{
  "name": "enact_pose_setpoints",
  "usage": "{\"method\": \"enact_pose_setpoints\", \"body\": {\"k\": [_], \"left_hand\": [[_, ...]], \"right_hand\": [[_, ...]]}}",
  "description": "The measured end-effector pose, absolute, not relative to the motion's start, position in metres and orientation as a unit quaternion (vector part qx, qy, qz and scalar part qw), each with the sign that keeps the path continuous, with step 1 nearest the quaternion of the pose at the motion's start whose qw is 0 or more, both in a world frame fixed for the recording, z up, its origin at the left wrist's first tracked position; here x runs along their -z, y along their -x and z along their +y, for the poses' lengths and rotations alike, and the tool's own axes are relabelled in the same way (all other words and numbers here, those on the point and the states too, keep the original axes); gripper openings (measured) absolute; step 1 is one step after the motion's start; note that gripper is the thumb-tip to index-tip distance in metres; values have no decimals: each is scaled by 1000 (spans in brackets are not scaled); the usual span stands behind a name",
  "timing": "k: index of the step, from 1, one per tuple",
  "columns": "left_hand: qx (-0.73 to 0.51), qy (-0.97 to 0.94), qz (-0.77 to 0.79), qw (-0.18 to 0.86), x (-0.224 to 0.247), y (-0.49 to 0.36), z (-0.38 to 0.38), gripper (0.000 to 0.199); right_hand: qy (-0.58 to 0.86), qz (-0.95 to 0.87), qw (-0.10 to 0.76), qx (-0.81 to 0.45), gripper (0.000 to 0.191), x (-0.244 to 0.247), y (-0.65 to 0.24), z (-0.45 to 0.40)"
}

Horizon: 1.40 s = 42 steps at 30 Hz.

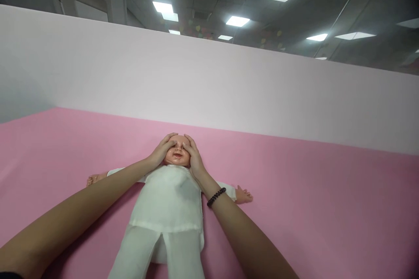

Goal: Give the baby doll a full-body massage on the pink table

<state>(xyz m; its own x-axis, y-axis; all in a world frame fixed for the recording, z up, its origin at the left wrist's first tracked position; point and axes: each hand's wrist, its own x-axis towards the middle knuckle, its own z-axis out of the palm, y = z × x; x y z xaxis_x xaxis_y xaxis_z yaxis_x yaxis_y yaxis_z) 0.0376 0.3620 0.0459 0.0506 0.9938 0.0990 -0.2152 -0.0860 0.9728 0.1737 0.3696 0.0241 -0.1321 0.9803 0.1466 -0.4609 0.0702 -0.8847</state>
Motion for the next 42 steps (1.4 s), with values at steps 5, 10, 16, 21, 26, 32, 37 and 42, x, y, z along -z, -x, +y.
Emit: {"method": "enact_pose_setpoints", "body": {"k": [5,10,16,21,26,32,37,42], "left_hand": [[-571,-456,404,551,-45,-40,365,57],[-566,-497,374,542,-35,-32,366,63],[-560,-483,380,556,-40,-34,363,60],[-567,-462,388,561,-49,-38,357,62],[-558,-479,382,560,-47,-34,354,65],[-563,-475,388,553,-50,-37,354,63],[-574,-460,391,554,-53,-39,353,56],[-553,-495,380,553,-44,-32,355,64]], "right_hand": [[270,-402,598,-639,60,-21,-173,370],[290,-427,588,-623,63,-25,-173,367],[311,-439,580,-612,65,-25,-173,370],[289,-417,587,-631,59,-21,-173,372],[306,-437,577,-618,68,-27,-175,367],[306,-423,582,-624,64,-28,-174,369],[299,-397,595,-632,58,-30,-175,366],[310,-414,583,-627,66,-34,-175,361]]}}
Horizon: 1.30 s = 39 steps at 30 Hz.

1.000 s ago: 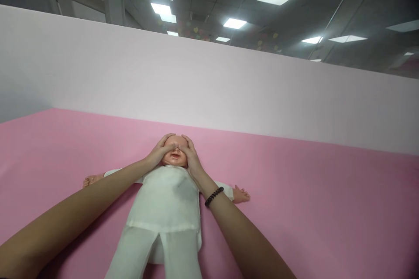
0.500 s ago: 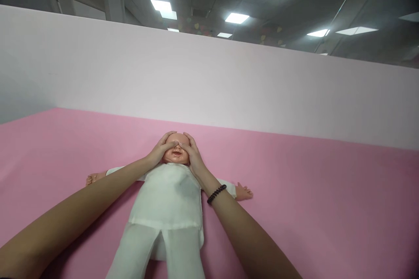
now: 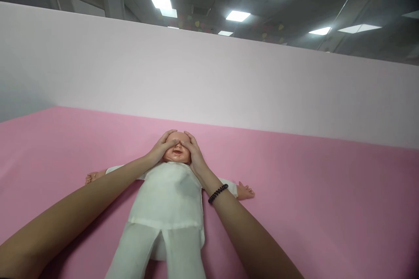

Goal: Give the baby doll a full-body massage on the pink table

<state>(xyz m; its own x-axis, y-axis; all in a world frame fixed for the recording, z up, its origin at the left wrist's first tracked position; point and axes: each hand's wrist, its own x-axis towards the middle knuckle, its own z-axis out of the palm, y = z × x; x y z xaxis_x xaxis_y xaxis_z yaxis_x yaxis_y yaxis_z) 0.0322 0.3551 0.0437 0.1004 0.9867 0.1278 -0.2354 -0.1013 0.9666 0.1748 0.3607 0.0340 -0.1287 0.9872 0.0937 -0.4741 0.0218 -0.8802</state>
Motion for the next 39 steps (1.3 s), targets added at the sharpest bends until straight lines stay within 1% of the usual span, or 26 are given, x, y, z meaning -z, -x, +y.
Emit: {"method": "enact_pose_setpoints", "body": {"k": [2,6,11,18,24,29,34,36,39], "left_hand": [[-549,-503,380,550,-42,-31,356,61],[-556,-485,394,547,-46,-34,357,53],[-557,-474,391,558,-47,-37,357,55],[-552,-510,384,536,-39,-29,360,59],[-563,-473,412,538,-45,-37,363,56],[-570,-468,393,550,-48,-38,359,58],[-562,-492,390,539,-43,-32,357,64],[-556,-499,395,534,-42,-31,359,64],[-556,-495,398,536,-40,-32,361,59]], "right_hand": [[318,-422,581,-619,69,-33,-174,361],[307,-415,582,-628,61,-25,-174,368],[284,-415,590,-632,57,-15,-175,375],[306,-438,578,-617,69,-21,-176,371],[288,-426,595,-618,54,-13,-175,378],[276,-419,589,-633,57,-14,-176,377],[306,-425,578,-626,70,-26,-176,366],[311,-417,577,-630,70,-31,-175,362],[306,-401,582,-639,64,-32,-174,362]]}}
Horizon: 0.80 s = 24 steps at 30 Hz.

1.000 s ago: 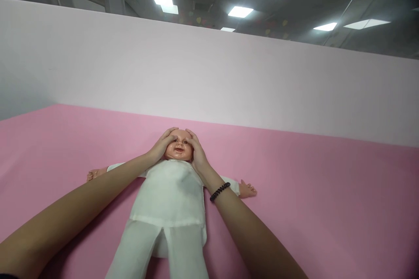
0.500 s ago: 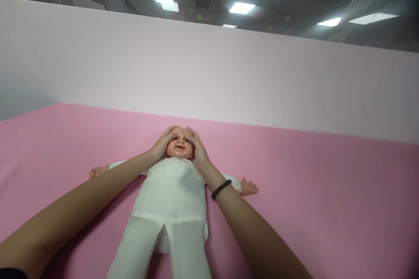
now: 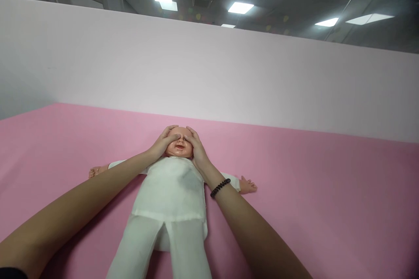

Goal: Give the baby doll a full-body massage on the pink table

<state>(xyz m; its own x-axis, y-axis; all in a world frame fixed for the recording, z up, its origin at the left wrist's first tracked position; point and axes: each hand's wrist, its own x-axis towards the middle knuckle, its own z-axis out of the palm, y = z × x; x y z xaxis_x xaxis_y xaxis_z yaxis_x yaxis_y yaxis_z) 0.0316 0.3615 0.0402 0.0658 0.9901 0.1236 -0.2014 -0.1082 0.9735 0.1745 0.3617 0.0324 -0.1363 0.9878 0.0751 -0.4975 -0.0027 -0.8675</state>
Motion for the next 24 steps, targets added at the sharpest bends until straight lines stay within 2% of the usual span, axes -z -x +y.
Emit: {"method": "enact_pose_setpoints", "body": {"k": [4,11,20,22,24], "left_hand": [[-567,-480,409,530,-40,-34,364,51],[-557,-496,407,527,-44,-33,357,59],[-563,-470,418,536,-47,-39,358,51],[-564,-465,419,539,-48,-39,356,53],[-553,-468,416,550,-49,-36,354,58]], "right_hand": [[287,-401,587,-641,58,-24,-175,369],[303,-438,578,-617,67,-19,-177,373],[284,-402,582,-647,60,-27,-175,365],[272,-400,578,-657,62,-25,-177,366],[255,-407,562,-674,72,-23,-182,367]]}}
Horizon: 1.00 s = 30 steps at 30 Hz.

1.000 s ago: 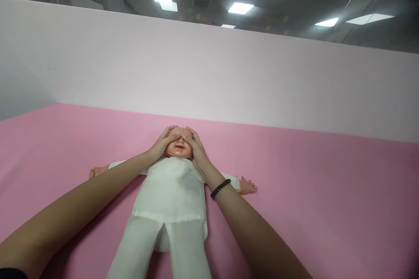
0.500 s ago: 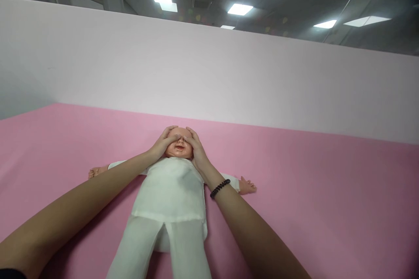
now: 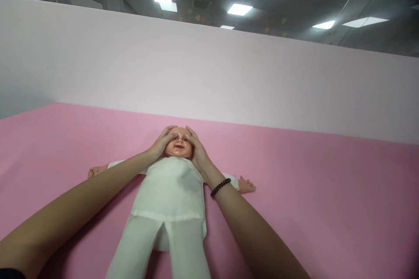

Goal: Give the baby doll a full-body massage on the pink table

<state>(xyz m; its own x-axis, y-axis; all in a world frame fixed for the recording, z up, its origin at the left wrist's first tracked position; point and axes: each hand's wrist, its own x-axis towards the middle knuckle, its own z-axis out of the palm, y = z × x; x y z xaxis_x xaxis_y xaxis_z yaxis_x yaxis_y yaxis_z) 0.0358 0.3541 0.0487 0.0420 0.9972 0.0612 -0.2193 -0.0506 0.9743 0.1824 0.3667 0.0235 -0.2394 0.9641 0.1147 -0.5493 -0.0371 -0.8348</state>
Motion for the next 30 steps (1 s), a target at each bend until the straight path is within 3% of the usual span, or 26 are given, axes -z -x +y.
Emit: {"method": "enact_pose_setpoints", "body": {"k": [5,9,19,30], "left_hand": [[-457,-592,398,531,-49,-8,358,94],[-375,-669,354,535,-46,11,362,131],[-349,-703,327,526,-42,16,365,121],[-356,-717,327,502,-41,14,364,128]], "right_hand": [[241,-519,437,-694,129,-25,-209,369],[229,-569,380,-692,151,-27,-220,371],[205,-571,376,-700,147,-29,-218,367],[209,-574,378,-696,146,-30,-218,365]]}}
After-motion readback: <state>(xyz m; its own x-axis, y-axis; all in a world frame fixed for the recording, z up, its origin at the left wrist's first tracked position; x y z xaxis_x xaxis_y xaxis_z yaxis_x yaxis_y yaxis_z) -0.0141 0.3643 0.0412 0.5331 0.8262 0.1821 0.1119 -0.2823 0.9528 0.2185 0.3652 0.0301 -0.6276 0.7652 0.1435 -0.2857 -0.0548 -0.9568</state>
